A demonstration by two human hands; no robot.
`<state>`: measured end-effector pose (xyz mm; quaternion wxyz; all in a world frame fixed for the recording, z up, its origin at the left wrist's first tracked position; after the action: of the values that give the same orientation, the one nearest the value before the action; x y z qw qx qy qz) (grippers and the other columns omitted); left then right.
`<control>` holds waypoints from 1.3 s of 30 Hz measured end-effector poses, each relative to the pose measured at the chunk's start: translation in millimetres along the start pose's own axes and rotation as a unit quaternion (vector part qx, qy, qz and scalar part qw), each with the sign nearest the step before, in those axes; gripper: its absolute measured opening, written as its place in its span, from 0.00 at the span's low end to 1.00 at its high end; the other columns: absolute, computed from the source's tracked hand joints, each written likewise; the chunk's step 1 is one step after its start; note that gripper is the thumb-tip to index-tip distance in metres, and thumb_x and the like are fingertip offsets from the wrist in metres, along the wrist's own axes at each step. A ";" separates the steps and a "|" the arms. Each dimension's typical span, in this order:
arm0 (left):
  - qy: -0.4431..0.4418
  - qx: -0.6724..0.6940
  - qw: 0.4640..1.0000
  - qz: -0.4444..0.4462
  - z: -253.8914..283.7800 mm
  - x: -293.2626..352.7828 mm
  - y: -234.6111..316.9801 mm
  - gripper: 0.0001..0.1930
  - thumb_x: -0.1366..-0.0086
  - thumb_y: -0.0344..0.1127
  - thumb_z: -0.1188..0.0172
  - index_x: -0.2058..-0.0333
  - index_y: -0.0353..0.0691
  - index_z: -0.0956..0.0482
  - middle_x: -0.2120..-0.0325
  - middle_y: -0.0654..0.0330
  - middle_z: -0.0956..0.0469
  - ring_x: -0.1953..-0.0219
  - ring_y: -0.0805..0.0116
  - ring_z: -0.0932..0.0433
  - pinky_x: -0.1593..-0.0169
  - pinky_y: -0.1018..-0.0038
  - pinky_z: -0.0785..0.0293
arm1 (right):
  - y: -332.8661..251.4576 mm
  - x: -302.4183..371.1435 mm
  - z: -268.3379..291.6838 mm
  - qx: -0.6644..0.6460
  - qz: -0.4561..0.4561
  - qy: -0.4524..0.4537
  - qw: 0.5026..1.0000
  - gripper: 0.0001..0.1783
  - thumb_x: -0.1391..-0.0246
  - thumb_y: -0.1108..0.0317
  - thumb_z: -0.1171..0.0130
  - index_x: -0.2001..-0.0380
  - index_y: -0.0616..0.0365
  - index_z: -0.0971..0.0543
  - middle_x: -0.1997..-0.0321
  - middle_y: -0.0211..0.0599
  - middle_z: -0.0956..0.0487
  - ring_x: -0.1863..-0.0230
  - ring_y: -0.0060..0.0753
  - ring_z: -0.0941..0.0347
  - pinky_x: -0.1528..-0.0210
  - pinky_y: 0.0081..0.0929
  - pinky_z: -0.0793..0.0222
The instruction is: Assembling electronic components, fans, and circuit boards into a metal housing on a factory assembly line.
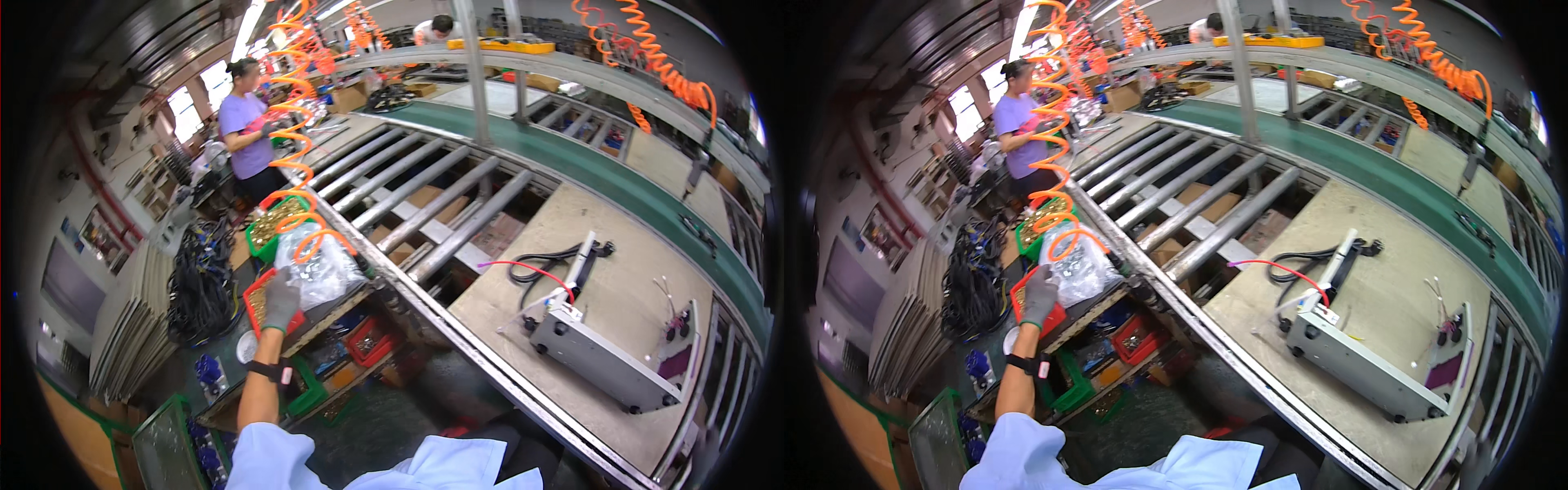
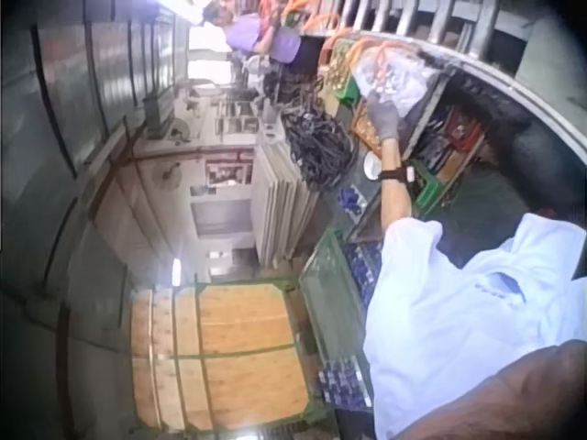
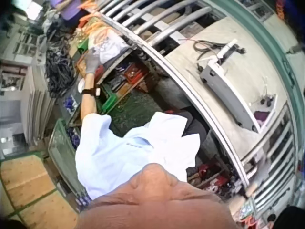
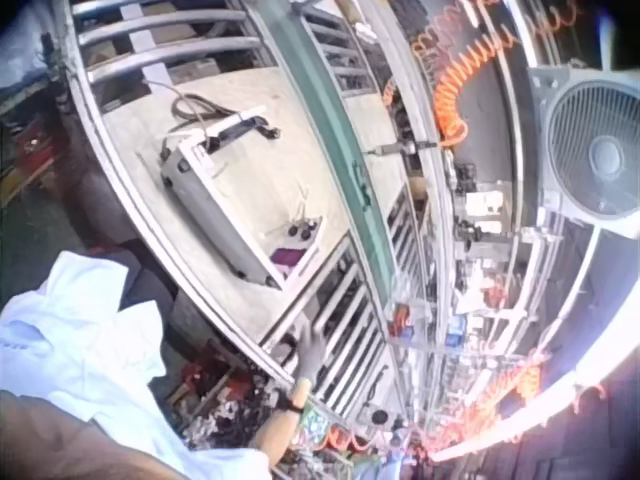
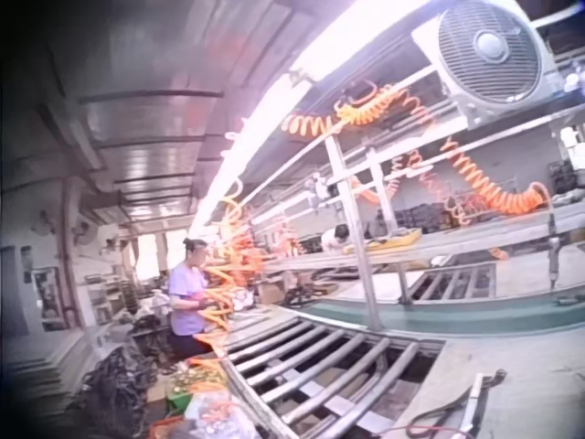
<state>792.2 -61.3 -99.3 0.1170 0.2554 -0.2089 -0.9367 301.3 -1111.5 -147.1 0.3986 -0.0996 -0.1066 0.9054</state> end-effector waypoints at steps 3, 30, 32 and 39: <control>-0.004 0.009 0.998 -0.068 -23.5 0.3 7.8 0.23 0.35 0.30 0.39 0.42 0.29 0.22 0.48 0.42 0.17 0.44 0.46 0.18 0.41 0.61 0.22 | -110.0 -35.7 -4.7 -0.276 0.012 -0.019 0.961 0.28 0.31 0.56 0.47 0.38 0.69 0.24 0.52 0.47 0.17 0.55 0.38 0.22 0.51 0.33 0.26; -0.174 0.321 0.879 -0.306 -83.7 263.6 358.6 0.38 0.33 0.43 0.35 0.32 0.27 0.38 0.35 0.33 0.36 0.35 0.31 0.30 0.38 0.52 0.26 | -298.1 116.6 -9.5 -0.341 0.035 0.329 0.880 0.27 0.40 0.84 0.49 0.37 0.66 0.30 0.45 0.46 0.24 0.44 0.37 0.24 0.39 0.32 0.29; -0.111 0.321 0.878 -0.337 -99.5 270.3 365.5 0.33 0.30 0.38 0.40 0.34 0.25 0.38 0.37 0.32 0.34 0.38 0.31 0.28 0.41 0.53 0.24 | -289.4 125.7 -21.8 -0.344 0.030 0.365 0.865 0.28 0.41 0.85 0.49 0.37 0.66 0.30 0.43 0.46 0.25 0.43 0.38 0.24 0.39 0.32 0.29; -0.098 0.328 0.870 -0.355 -146.6 261.2 364.6 0.33 0.30 0.39 0.37 0.36 0.24 0.40 0.40 0.29 0.35 0.50 0.31 0.22 0.50 0.53 0.21 | -278.9 102.2 -52.7 -0.333 0.046 0.391 0.857 0.27 0.39 0.83 0.47 0.36 0.65 0.31 0.40 0.49 0.26 0.40 0.40 0.24 0.37 0.31 0.30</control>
<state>690.5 -517.8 -161.8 -0.3346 0.2434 -0.4101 -0.8128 443.0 -845.6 -131.3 0.3084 -0.5768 -0.2320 0.7199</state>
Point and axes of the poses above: each hand's wrist, its own x-axis away from the middle knuckle, its own z-axis out of the back of the hand, y = z × x, the point moved 5 cm from there along -x, towards the middle knuckle
